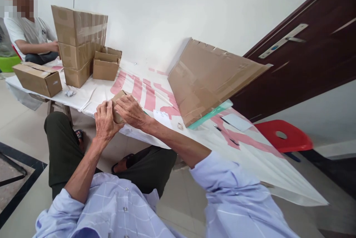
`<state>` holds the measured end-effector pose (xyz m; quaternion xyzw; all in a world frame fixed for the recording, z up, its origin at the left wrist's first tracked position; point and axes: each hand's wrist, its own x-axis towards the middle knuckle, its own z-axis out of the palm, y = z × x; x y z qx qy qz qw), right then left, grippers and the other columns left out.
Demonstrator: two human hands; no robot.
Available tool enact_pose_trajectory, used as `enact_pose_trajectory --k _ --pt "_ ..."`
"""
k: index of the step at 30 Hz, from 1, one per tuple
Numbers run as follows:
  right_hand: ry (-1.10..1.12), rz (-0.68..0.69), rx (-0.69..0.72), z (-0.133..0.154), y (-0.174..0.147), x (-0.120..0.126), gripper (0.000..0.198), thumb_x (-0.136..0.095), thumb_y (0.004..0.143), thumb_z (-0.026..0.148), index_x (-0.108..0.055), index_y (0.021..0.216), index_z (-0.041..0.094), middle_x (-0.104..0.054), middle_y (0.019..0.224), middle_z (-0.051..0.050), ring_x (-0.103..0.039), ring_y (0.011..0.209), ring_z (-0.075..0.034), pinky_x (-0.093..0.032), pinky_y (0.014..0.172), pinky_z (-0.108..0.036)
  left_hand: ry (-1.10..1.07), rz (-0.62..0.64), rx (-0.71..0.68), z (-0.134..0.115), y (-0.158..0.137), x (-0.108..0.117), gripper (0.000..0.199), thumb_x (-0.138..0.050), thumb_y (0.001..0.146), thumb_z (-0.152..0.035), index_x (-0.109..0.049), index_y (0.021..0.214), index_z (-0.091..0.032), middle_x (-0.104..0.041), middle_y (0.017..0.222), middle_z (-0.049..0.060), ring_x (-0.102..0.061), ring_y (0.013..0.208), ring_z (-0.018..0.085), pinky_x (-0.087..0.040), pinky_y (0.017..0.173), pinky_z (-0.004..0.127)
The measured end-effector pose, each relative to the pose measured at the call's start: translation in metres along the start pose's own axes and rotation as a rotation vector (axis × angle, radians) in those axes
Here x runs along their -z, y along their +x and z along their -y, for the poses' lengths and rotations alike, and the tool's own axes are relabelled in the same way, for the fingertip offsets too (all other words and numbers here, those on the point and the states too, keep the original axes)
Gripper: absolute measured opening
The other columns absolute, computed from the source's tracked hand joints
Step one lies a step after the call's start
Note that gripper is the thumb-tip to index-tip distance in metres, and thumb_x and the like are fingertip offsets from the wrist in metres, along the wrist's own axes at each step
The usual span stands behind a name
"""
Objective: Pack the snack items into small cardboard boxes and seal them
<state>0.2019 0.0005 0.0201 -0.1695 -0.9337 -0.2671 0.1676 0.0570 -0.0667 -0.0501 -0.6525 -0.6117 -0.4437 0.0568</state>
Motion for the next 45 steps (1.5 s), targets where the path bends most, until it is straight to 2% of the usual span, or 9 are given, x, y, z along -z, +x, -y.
enact_pose_trajectory --k 12,15,19,23,27,32,37,41,45 --pt "0.192 -0.053 -0.06 0.003 -0.004 0.005 0.032 -0.042 0.11 0.015 -0.07 0.095 0.018 -0.065 0.096 -0.011 -0.053 0.096 -0.027 -0.043 0.09 -0.042 -0.044 -0.012 0.014 0.007 0.003 -0.001 0.096 -0.087 0.068 -0.032 -0.051 0.156 -0.018 -0.056 0.155 0.024 -0.055 0.141 0.045 -0.049 0.113 0.059" --pt "0.375 -0.162 -0.165 0.009 -0.005 0.01 0.029 -0.044 0.11 0.018 -0.066 0.092 0.019 -0.066 0.097 -0.01 -0.056 0.098 -0.026 -0.047 0.092 -0.041 -0.077 -0.042 0.022 0.017 0.005 -0.002 0.099 -0.09 0.068 -0.033 -0.049 0.156 -0.017 -0.056 0.154 0.024 -0.054 0.143 0.044 -0.049 0.114 0.058" --pt "0.755 -0.363 -0.407 0.017 -0.005 0.02 0.02 -0.051 0.107 0.027 -0.061 0.092 0.021 -0.065 0.093 -0.006 -0.059 0.089 -0.021 -0.051 0.085 -0.036 -0.177 -0.059 -0.006 0.047 0.009 -0.005 0.104 -0.096 0.065 -0.04 -0.049 0.155 -0.017 -0.058 0.151 0.023 -0.056 0.143 0.042 -0.047 0.119 0.056" --pt "1.039 -0.355 -0.597 0.027 -0.007 0.029 0.021 -0.056 0.104 0.037 -0.061 0.09 0.022 -0.064 0.087 -0.002 -0.059 0.081 -0.018 -0.051 0.079 -0.033 -0.246 -0.006 0.069 0.082 0.011 -0.009 0.105 -0.096 0.063 -0.043 -0.05 0.153 -0.017 -0.061 0.15 0.021 -0.058 0.143 0.04 -0.048 0.12 0.055" --pt "1.16 -0.36 -0.655 0.037 -0.008 0.025 0.022 -0.059 0.1 0.04 -0.061 0.087 0.022 -0.063 0.085 -0.001 -0.059 0.079 -0.017 -0.05 0.078 -0.032 -0.239 0.091 0.151 0.1 0.009 -0.011 0.095 -0.093 0.065 -0.041 -0.055 0.148 -0.014 -0.065 0.144 0.021 -0.063 0.135 0.04 -0.054 0.112 0.051" --pt "1.222 -0.364 -0.706 0.048 -0.011 0.011 0.023 -0.06 0.097 0.042 -0.061 0.086 0.022 -0.064 0.083 -0.001 -0.059 0.078 -0.017 -0.05 0.077 -0.032 -0.103 0.145 0.283 0.091 0.004 -0.008 0.064 -0.084 0.072 -0.033 -0.068 0.132 -0.017 -0.073 0.129 0.016 -0.067 0.127 0.038 -0.055 0.106 0.049" --pt "1.203 -0.371 -0.753 0.056 -0.016 0.005 0.021 -0.059 0.097 0.039 -0.062 0.085 0.023 -0.064 0.085 -0.002 -0.059 0.08 -0.017 -0.051 0.078 -0.032 -0.11 0.148 0.324 0.071 0.003 0.014 0.031 -0.077 0.08 -0.038 -0.077 0.106 -0.019 -0.078 0.101 0.01 -0.074 0.097 0.031 -0.057 0.092 0.043" --pt "1.192 -0.375 -0.768 0.065 -0.017 0.0 0.02 -0.058 0.097 0.038 -0.062 0.083 0.023 -0.064 0.084 -0.001 -0.058 0.078 -0.017 -0.051 0.076 -0.032 -0.534 0.192 0.374 0.052 0.0 0.036 0.043 -0.083 0.079 -0.052 -0.08 0.103 -0.017 -0.078 0.089 0.007 -0.071 0.079 0.022 -0.056 0.077 0.034" --pt "1.232 -0.368 -0.778 0.074 -0.017 -0.004 0.02 -0.059 0.096 0.038 -0.062 0.083 0.023 -0.063 0.083 0.0 -0.058 0.077 -0.016 -0.05 0.075 -0.031 -0.86 0.325 0.41 0.033 -0.006 0.044 0.052 -0.095 0.066 -0.054 -0.083 0.1 -0.016 -0.078 0.084 0.005 -0.069 0.075 0.018 -0.053 0.069 0.028"
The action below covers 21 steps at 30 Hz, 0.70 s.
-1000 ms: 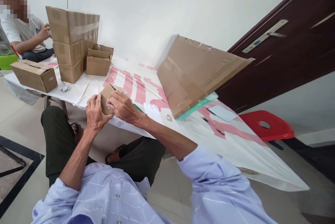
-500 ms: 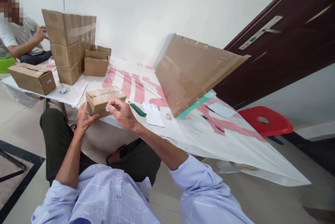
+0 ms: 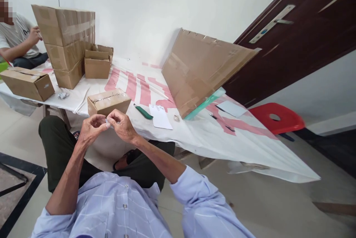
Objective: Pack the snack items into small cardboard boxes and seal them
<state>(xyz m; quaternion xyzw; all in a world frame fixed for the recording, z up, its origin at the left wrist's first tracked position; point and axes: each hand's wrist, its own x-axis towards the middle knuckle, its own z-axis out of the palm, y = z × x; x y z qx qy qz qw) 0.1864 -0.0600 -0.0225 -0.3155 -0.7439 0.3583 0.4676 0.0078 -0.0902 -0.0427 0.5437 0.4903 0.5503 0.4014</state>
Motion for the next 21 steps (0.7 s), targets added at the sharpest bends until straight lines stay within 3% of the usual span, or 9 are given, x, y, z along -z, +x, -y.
enact_pose_trajectory --k 5,10,14,21 --pt "0.01 0.008 -0.029 -0.0016 -0.0035 0.0001 0.021 -0.06 0.096 0.04 -0.062 0.083 0.023 -0.064 0.083 0.0 -0.058 0.077 -0.015 -0.05 0.074 -0.03 -0.121 0.155 0.014 -0.0009 -0.0027 -0.0101 0.046 -0.101 0.062 -0.047 -0.085 0.091 -0.016 -0.079 0.08 0.005 -0.069 0.072 0.017 -0.055 0.07 0.027" --pt "0.043 0.006 -0.042 -0.0028 -0.0051 0.0029 0.021 -0.06 0.096 0.039 -0.062 0.083 0.023 -0.064 0.08 0.0 -0.059 0.074 -0.015 -0.05 0.073 -0.03 -0.113 0.118 -0.057 -0.0015 -0.0015 -0.009 0.037 -0.099 0.066 -0.048 -0.083 0.075 -0.016 -0.077 0.073 0.005 -0.066 0.068 0.016 -0.054 0.067 0.026" --pt "0.072 0.012 -0.06 -0.0021 -0.0055 0.003 0.021 -0.059 0.097 0.04 -0.063 0.084 0.023 -0.065 0.081 0.0 -0.062 0.076 -0.015 -0.051 0.074 -0.03 -0.058 0.091 -0.102 -0.0044 -0.0023 -0.0088 0.035 -0.095 0.073 -0.05 -0.085 0.078 -0.016 -0.078 0.073 0.005 -0.068 0.068 0.017 -0.054 0.067 0.026" --pt "0.077 -0.013 -0.044 -0.0017 -0.0046 0.0031 0.021 -0.06 0.095 0.039 -0.062 0.082 0.023 -0.064 0.079 0.001 -0.059 0.074 -0.015 -0.051 0.073 -0.03 -0.126 0.026 -0.081 -0.0069 -0.0026 -0.0103 0.036 -0.096 0.071 -0.049 -0.086 0.083 -0.017 -0.08 0.077 0.006 -0.071 0.071 0.018 -0.059 0.072 0.028"
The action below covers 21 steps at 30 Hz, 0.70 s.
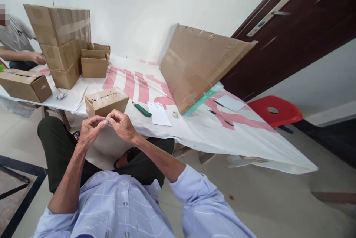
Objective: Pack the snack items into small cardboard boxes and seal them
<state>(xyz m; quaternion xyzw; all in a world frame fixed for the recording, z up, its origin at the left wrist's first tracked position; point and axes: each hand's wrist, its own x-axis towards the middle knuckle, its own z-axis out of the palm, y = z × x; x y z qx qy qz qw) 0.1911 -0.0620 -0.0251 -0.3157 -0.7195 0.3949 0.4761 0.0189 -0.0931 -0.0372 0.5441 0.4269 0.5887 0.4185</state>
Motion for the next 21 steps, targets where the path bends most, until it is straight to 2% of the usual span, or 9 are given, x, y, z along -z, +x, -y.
enact_pose_trajectory --k 12,21 --pt "0.032 0.014 -0.048 0.0004 -0.0013 0.0005 0.023 -0.064 0.094 0.043 -0.063 0.084 0.022 -0.067 0.08 0.0 -0.06 0.074 -0.015 -0.053 0.074 -0.03 -0.024 0.008 -0.001 0.0028 0.0009 0.0003 0.03 -0.097 0.069 -0.043 -0.085 0.079 -0.018 -0.079 0.075 0.005 -0.07 0.069 0.017 -0.058 0.069 0.026" --pt "0.075 0.007 -0.094 -0.0028 -0.0029 -0.0002 0.028 -0.067 0.094 0.049 -0.063 0.086 0.023 -0.069 0.082 -0.001 -0.066 0.078 -0.017 -0.057 0.076 -0.032 0.029 0.025 -0.016 0.0014 0.0016 -0.0013 0.03 -0.092 0.074 -0.046 -0.083 0.077 -0.017 -0.078 0.075 0.005 -0.069 0.07 0.018 -0.057 0.07 0.028"
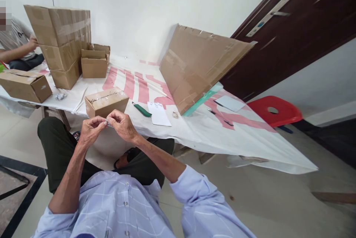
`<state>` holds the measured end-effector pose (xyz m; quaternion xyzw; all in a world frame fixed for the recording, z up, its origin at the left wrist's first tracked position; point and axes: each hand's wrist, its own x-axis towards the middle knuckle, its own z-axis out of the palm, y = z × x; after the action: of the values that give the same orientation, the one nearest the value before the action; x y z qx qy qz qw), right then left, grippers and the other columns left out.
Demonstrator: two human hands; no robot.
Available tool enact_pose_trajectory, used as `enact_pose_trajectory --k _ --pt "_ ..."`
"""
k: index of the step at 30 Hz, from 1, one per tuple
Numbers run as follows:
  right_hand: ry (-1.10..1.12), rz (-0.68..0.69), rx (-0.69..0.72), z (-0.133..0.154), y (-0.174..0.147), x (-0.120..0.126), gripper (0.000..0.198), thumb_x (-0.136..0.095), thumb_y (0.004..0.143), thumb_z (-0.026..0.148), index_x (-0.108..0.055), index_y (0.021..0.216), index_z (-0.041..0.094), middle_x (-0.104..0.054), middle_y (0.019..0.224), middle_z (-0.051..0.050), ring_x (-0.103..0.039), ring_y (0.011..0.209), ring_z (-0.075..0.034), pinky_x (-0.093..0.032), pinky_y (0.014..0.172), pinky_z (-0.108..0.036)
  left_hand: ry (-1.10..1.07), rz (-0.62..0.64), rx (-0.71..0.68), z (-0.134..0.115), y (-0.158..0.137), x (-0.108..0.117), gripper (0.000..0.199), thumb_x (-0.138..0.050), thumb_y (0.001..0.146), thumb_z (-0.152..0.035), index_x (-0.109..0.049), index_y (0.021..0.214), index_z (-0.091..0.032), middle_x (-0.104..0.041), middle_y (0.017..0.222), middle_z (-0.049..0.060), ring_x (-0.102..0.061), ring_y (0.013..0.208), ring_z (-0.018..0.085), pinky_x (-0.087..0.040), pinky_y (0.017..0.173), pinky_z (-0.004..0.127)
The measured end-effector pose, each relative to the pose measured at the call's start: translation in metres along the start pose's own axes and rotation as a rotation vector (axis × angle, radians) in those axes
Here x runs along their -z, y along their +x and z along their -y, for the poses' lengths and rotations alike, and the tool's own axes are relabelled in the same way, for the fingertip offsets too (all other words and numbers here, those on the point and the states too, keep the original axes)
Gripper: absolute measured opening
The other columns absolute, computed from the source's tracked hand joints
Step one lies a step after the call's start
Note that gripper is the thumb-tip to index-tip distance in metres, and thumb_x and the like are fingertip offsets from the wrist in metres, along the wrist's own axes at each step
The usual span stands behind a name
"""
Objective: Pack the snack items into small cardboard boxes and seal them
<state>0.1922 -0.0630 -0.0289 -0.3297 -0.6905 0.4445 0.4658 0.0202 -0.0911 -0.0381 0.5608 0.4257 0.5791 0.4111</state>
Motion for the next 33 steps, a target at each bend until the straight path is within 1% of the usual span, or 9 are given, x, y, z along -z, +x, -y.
enact_pose_trajectory --k 3,5,7,11,15,20,23,28,33 --pt "0.062 -0.026 -0.014 -0.005 0.0 -0.003 0.032 -0.073 0.091 0.053 -0.061 0.097 0.024 -0.067 0.083 0.001 -0.067 0.076 -0.016 -0.059 0.076 -0.032 -0.002 -0.019 0.007 0.0 0.001 -0.001 0.033 -0.093 0.072 -0.047 -0.082 0.075 -0.017 -0.076 0.072 0.005 -0.067 0.067 0.017 -0.056 0.068 0.028" --pt "0.111 -0.061 -0.013 -0.008 0.001 -0.005 0.04 -0.079 0.085 0.052 -0.059 0.106 0.025 -0.065 0.084 0.003 -0.068 0.074 -0.015 -0.059 0.074 -0.032 0.006 -0.027 0.012 -0.001 0.001 -0.001 0.033 -0.093 0.072 -0.047 -0.081 0.074 -0.017 -0.075 0.07 0.005 -0.066 0.066 0.016 -0.055 0.067 0.027" --pt "0.142 -0.055 -0.014 -0.01 0.001 -0.004 0.043 -0.082 0.083 0.051 -0.059 0.109 0.025 -0.065 0.085 0.004 -0.068 0.073 -0.015 -0.059 0.073 -0.032 0.012 -0.028 0.015 -0.001 0.002 -0.002 0.032 -0.092 0.073 -0.047 -0.081 0.074 -0.017 -0.075 0.069 0.004 -0.066 0.065 0.016 -0.054 0.066 0.027" --pt "0.132 0.041 -0.016 -0.011 0.001 0.0 0.031 -0.078 0.088 0.05 -0.066 0.094 0.023 -0.071 0.084 -0.001 -0.072 0.078 -0.018 -0.06 0.078 -0.034 0.018 -0.023 0.017 0.0 0.001 -0.003 0.03 -0.091 0.073 -0.045 -0.081 0.072 -0.016 -0.073 0.067 0.003 -0.064 0.063 0.014 -0.051 0.064 0.025" --pt "0.089 -0.007 0.002 -0.013 -0.001 0.004 0.031 -0.075 0.09 0.052 -0.069 0.085 0.022 -0.071 0.082 -0.001 -0.07 0.077 -0.017 -0.059 0.076 -0.033 0.004 -0.006 0.032 0.002 0.001 -0.005 0.027 -0.089 0.073 -0.042 -0.081 0.073 -0.016 -0.074 0.068 0.004 -0.065 0.065 0.015 -0.052 0.066 0.026" --pt "0.049 -0.023 0.012 -0.015 -0.002 0.006 0.028 -0.072 0.091 0.049 -0.069 0.084 0.022 -0.07 0.081 -0.001 -0.066 0.075 -0.017 -0.055 0.072 -0.031 0.025 0.006 0.047 0.006 0.002 -0.007 0.025 -0.088 0.073 -0.041 -0.081 0.075 -0.016 -0.075 0.07 0.005 -0.065 0.066 0.015 -0.052 0.065 0.025" --pt "-0.017 -0.042 0.046 -0.016 -0.004 0.009 0.026 -0.069 0.093 0.047 -0.068 0.083 0.023 -0.07 0.083 -0.001 -0.064 0.076 -0.017 -0.053 0.072 -0.032 0.042 0.018 0.05 0.008 0.002 -0.008 0.027 -0.087 0.073 -0.043 -0.081 0.075 -0.017 -0.075 0.069 0.005 -0.065 0.064 0.016 -0.051 0.063 0.025" --pt "-0.16 -0.061 0.13 -0.018 -0.006 0.014 0.021 -0.064 0.094 0.039 -0.068 0.081 0.024 -0.067 0.083 -0.002 -0.059 0.076 -0.017 -0.049 0.074 -0.032 0.1 0.025 0.056 0.008 0.001 -0.01 0.024 -0.088 0.073 -0.04 -0.082 0.075 -0.016 -0.072 0.066 0.003 -0.059 0.059 0.013 -0.044 0.055 0.023" --pt "-0.193 -0.062 0.156 -0.018 -0.008 0.015 0.02 -0.059 0.096 0.035 -0.066 0.082 0.023 -0.066 0.083 -0.002 -0.057 0.077 -0.017 -0.049 0.076 -0.033 0.17 0.025 0.053 0.007 0.001 -0.011 0.025 -0.084 0.076 -0.041 -0.082 0.076 -0.016 -0.073 0.068 0.003 -0.059 0.06 0.013 -0.043 0.056 0.023"
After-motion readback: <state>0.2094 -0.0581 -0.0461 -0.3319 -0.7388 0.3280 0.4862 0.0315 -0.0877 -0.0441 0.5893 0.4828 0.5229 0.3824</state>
